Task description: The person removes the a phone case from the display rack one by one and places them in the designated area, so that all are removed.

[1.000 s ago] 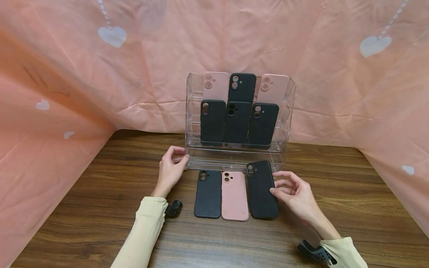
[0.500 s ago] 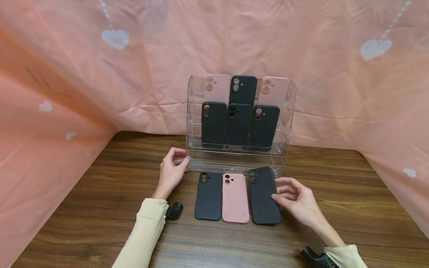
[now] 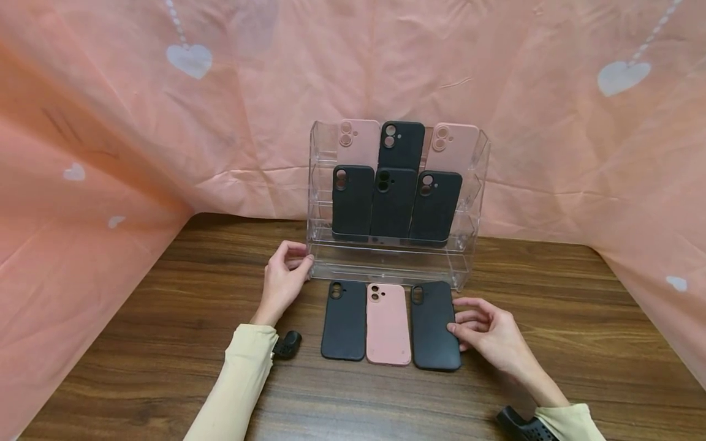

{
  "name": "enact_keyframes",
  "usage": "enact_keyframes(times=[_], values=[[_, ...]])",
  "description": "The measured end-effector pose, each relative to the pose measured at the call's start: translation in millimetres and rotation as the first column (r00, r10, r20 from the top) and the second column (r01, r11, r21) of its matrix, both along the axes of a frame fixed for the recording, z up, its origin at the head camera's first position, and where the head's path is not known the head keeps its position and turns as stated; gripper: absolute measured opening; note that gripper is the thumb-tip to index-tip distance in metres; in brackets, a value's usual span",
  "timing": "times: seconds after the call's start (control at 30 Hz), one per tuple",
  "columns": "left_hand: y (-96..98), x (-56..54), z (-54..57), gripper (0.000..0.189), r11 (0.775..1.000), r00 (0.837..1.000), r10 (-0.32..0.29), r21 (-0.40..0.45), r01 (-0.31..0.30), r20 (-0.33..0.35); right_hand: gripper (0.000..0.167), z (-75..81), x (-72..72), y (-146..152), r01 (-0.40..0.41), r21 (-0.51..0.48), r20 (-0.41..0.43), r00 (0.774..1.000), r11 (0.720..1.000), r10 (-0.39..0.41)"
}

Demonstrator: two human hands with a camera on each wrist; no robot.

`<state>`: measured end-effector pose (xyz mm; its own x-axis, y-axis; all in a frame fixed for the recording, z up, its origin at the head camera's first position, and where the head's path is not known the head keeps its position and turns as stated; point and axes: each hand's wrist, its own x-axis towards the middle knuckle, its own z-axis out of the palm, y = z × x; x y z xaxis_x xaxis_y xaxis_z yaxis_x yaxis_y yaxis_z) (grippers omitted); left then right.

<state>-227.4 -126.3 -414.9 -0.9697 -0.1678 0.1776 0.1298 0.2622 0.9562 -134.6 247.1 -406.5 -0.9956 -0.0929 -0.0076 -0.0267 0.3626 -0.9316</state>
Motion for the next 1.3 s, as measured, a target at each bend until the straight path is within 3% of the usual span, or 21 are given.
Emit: enact_keyframes(times=[0.23,0.67,1.1,1.3], values=[[-0.4,-0.6,-0.5,0.024,1.000,1.000,-0.001,0.006,0.001,-0.002,0.052,-3.0,-2.5,-1,0.002,0.004,0.027,1.000,1.000,-0.002],[0.7,0.6,0.7,0.024,1.000,1.000,-0.005,-0.001,0.005,-0.012,0.046,-6.6,-6.6,-5,0.004,0.107,0.039,0.999,0.994,-0.008],[0.9,1.3,1.7,0.024,1.000,1.000,-0.006,0.005,0.006,-0.006,0.038,-2.0,-6.8,-11,0.013,0.291,-0.001,1.000,0.957,-0.014],[0.6,1.3,0.8,0.024,1.000,1.000,-0.002,0.002,0.002,0.009,0.035,-0.9,-6.7,-11,0.017,0.310,-0.006,1.000,0.951,-0.016]])
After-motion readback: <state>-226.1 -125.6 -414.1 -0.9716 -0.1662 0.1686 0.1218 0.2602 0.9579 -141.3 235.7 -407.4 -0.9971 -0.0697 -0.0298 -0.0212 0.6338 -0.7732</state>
